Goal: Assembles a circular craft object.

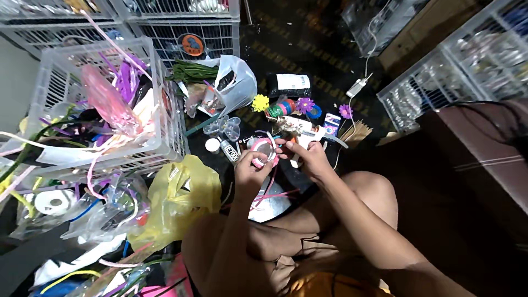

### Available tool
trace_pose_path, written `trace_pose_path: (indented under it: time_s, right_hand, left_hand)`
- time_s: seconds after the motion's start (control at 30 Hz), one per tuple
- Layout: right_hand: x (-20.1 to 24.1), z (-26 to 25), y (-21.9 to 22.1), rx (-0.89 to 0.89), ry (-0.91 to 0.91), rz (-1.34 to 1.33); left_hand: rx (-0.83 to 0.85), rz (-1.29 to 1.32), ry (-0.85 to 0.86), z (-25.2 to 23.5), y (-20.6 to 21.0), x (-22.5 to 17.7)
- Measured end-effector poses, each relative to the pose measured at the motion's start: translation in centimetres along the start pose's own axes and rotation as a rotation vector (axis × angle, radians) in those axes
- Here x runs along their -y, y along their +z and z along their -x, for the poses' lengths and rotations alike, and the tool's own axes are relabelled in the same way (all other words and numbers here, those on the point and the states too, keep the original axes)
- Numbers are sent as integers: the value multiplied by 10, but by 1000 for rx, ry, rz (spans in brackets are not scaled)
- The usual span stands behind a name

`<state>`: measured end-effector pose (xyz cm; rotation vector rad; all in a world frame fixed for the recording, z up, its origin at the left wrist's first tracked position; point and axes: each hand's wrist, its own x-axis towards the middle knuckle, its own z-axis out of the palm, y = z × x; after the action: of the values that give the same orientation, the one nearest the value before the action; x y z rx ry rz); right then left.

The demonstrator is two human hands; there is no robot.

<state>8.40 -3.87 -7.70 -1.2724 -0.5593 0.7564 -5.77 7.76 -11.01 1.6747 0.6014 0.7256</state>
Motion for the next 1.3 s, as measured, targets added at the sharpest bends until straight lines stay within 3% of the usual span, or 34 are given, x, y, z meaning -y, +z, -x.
trace_pose_path:
  time_s: [0.27, 0.47, 0.73, 0.97, 1.3]
  right_hand:
    - [1, -4, -2, 115, 5, 13]
    - [4, 4, 0, 151, -68, 61]
    - [20, 22, -28, 167, -133, 463]
    - [29, 32, -23, 176, -155, 816]
    - [23, 31, -10, 143, -203, 993]
  left_hand:
    - [40, -186, 58, 1, 5, 1]
    - [-77, -174, 97, 0, 6, 5]
    - [-191, 157, -51, -4, -14, 5]
    - [-244, 157, -46, -7, -23, 0]
    - [-255, 59, 60, -5, -21, -1]
